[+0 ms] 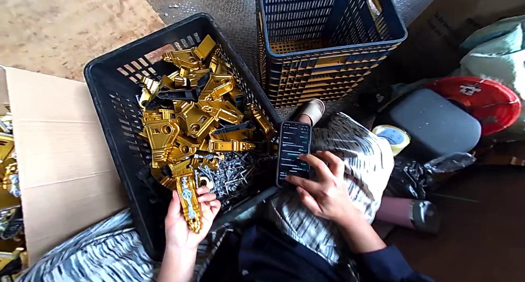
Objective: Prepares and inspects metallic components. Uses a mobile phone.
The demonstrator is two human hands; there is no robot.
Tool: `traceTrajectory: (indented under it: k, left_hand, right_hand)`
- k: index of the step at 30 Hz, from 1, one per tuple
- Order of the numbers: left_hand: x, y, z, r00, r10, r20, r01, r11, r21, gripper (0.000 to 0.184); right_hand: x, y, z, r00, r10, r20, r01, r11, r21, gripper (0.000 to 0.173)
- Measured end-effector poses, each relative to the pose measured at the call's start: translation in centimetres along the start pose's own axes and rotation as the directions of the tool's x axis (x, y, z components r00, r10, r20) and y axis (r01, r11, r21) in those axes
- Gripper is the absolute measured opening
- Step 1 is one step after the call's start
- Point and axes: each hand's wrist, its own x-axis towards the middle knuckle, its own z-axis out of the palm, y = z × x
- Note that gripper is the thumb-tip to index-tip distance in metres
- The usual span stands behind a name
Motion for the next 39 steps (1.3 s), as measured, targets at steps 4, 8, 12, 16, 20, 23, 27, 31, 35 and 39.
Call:
traceTrajectory:
  k: [4, 8, 12, 16, 20, 23, 27, 31, 35, 39]
  left_hand:
    - [0.1, 0.0, 0.0, 1.0, 0.0, -0.006, 0.0, 1.0, -0.002, 0.049]
    - [0.1, 0.1, -0.2, 1.0, -0.012, 0.009, 0.012, 1.0, 0.003, 0.048]
    - [0.1, 0.0, 0.3, 0.997, -0.014, -0.079, 0.017, 0.999, 0.039, 0.047]
    - [0.5, 0.0, 1.1, 0.973, -0.018, -0.231, 0.049, 0.991, 0.127, 0.057]
    - [0.4, -0.1, 1.2, 0.966, 0.006, -0.259, 0.041, 0.984, 0.175, 0.062]
    - [0.5, -0.1, 1.3, 0.957, 0.022, -0.288, 0.037, 0.98, 0.197, 0.067]
    - [0.6, -0.3, 1.8, 0.936, 0.064, -0.346, 0.047, 0.952, 0.303, 0.067]
    - [0.5, -0.3, 1.7, 0.946, 0.069, -0.317, 0.033, 0.951, 0.306, 0.064]
    - [0.3, -0.5, 2.3, 0.923, 0.093, -0.374, 0.037, 0.944, 0.327, 0.053]
    - [0.3, -0.8, 2.9, 0.889, 0.123, -0.44, 0.057, 0.926, 0.372, 0.046]
  right_hand:
    - [0.6, -0.2, 0.5, 0.998, -0.041, 0.05, 0.043, 0.998, -0.053, 0.037]
    - [1.0, -0.5, 0.5, 0.998, 0.061, -0.01, -0.061, 0.998, 0.012, 0.037]
    - [2.4, -1.1, -0.4, 0.783, 0.618, 0.065, -0.588, 0.703, 0.401, 0.053]
    - [5.1, -1.6, 0.3, 0.422, 0.776, 0.47, -0.705, -0.045, 0.708, 0.047]
    - [5.8, -1.3, 0.8, 0.283, 0.795, 0.536, -0.637, -0.262, 0.725, 0.051]
    - [5.7, -1.1, 0.8, 0.304, 0.797, 0.522, -0.626, -0.246, 0.74, 0.043]
    - [6.1, -1.0, 0.9, 0.303, 0.798, 0.521, -0.625, -0.246, 0.741, 0.041]
    - [6.5, -1.0, 0.9, 0.287, 0.809, 0.513, -0.612, -0.257, 0.748, 0.04]
    - [6.9, -0.9, 1.3, 0.249, 0.848, 0.468, -0.605, -0.241, 0.759, 0.038]
    - [7.1, -1.0, 1.5, 0.218, 0.888, 0.405, -0.62, -0.194, 0.76, 0.037]
